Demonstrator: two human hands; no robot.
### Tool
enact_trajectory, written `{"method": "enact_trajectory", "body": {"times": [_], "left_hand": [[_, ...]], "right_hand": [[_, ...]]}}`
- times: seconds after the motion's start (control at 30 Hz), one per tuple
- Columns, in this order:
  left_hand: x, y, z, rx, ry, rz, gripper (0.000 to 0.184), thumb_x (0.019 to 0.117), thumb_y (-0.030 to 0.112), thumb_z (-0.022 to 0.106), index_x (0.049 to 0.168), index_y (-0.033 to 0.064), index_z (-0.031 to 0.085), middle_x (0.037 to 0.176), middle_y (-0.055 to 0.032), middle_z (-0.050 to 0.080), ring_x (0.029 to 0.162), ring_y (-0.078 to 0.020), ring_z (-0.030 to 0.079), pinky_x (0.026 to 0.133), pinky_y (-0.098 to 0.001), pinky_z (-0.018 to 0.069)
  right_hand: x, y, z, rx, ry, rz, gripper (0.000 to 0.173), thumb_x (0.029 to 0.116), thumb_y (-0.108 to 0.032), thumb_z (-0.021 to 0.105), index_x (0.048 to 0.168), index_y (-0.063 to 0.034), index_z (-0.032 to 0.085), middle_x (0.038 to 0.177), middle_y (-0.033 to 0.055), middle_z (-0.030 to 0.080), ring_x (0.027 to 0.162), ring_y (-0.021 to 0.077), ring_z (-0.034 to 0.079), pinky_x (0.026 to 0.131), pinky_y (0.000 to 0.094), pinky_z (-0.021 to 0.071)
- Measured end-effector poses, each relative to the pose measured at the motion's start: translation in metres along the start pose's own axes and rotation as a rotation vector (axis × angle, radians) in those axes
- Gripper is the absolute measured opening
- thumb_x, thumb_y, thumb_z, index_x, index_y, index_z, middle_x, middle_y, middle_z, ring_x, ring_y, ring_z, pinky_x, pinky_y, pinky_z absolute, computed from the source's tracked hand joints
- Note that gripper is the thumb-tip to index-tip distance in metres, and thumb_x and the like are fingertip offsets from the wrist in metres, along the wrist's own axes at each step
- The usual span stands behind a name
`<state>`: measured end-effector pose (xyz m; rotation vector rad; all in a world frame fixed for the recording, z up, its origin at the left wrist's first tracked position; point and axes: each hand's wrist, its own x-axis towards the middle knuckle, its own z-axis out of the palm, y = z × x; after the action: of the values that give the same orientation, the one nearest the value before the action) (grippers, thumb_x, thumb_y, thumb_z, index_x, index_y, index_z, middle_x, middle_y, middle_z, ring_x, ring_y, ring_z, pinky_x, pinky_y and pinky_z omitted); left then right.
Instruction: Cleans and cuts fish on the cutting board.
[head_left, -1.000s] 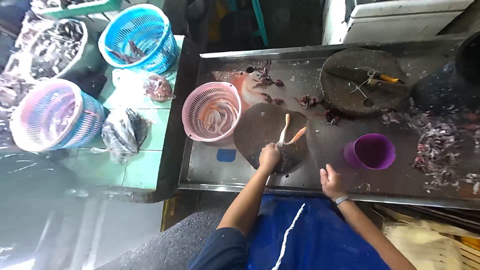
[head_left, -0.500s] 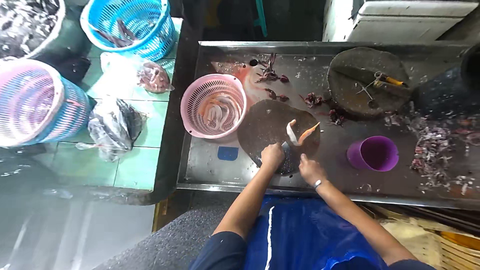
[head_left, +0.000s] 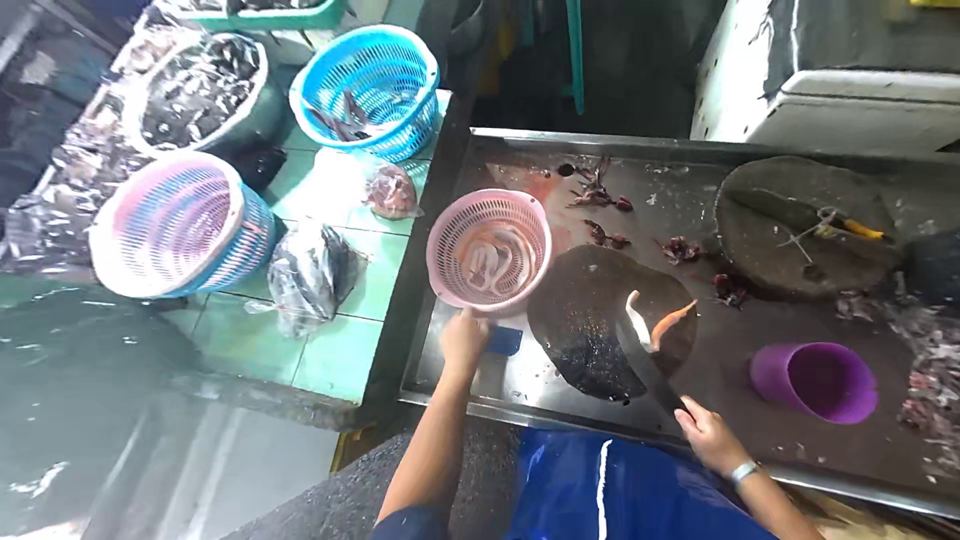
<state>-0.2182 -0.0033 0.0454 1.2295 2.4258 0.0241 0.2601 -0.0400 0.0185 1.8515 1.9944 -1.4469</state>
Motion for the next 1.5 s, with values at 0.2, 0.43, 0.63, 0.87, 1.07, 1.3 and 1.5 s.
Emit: {"method": "enact_trajectory", "body": {"times": [0.2,0.43,0.63,0.87,1.07,1.3,1.5], "left_hand": [[0.146,0.053,0.019,-0.021,0.020,0.101,0.043,0.0995,0.027,0.061,0.131,-0.0027,0.061,0.129,-0.0286,0.063,0.122,-0.0464,0.061,0.099,-0.0664,0.0494],[0.176,0.029,0.046,-0.028,-0.067,0.193,0.044,0.1000,0.021,0.062,0.138,-0.0005,0.057,0.142,-0.0265,0.056,0.131,-0.0456,0.054,0.106,-0.0666,0.0444],[0.130,0.042,0.006,-0.239,-0.035,0.328,0.038,0.1098,0.026,0.044,0.121,-0.0008,0.068,0.113,-0.0274,0.069,0.108,-0.0448,0.066,0.096,-0.0668,0.0487],[-0.006,0.120,-0.029,-1.216,-0.231,0.388,0.036,0.1117,0.025,0.033,0.100,0.0062,0.061,0.063,0.0027,0.053,0.048,-0.0072,0.046,0.046,-0.0242,0.0415],[-0.067,0.099,0.072,-0.600,-0.236,0.283,0.047,0.1105,0.034,0.036,0.106,0.0002,0.068,0.088,-0.0181,0.068,0.082,-0.0330,0.067,0.076,-0.0568,0.0547],[-0.089,0.032,0.121,-0.375,-0.287,0.332,0.044,0.1094,0.036,0.035,0.101,0.0086,0.068,0.079,-0.0151,0.065,0.074,-0.0347,0.066,0.065,-0.0602,0.0525],[-0.079,0.020,0.116,-0.271,-0.318,0.402,0.047,0.1091,0.040,0.035,0.095,0.0094,0.068,0.081,-0.0158,0.068,0.077,-0.0367,0.068,0.064,-0.0622,0.0522]], "right_hand": [[0.000,0.007,0.022,0.107,0.030,0.103,0.047,0.1067,-0.030,0.040,0.139,-0.0020,0.059,0.096,0.0217,0.071,0.084,0.0331,0.069,0.085,0.0556,0.0549],[-0.002,0.009,0.039,0.270,0.020,0.187,0.044,0.1080,-0.030,0.041,0.139,-0.0042,0.058,0.085,0.0165,0.066,0.069,0.0266,0.063,0.072,0.0494,0.0552],[0.001,0.016,0.031,0.486,-0.081,0.202,0.037,0.1106,-0.027,0.040,0.139,-0.0080,0.054,0.063,0.0057,0.053,0.045,0.0165,0.051,0.045,0.0346,0.0485],[-0.015,0.009,0.034,0.623,0.038,0.095,0.032,0.1103,-0.024,0.038,0.131,-0.0050,0.053,0.059,0.0020,0.048,0.041,0.0134,0.046,0.039,0.0317,0.0460],[-0.031,0.004,0.047,0.413,0.225,0.023,0.040,0.1099,-0.028,0.035,0.130,0.0008,0.054,0.068,0.0052,0.054,0.049,0.0166,0.054,0.049,0.0385,0.0538],[-0.037,-0.063,0.080,0.037,0.203,-0.044,0.049,0.1079,-0.031,0.036,0.146,-0.0031,0.052,0.090,0.0171,0.071,0.084,0.0312,0.071,0.081,0.0516,0.0567],[-0.014,-0.151,0.087,-0.036,0.378,-0.253,0.037,0.1072,-0.026,0.042,0.133,-0.0049,0.057,0.078,0.0147,0.068,0.071,0.0323,0.069,0.069,0.0538,0.0578]]}}
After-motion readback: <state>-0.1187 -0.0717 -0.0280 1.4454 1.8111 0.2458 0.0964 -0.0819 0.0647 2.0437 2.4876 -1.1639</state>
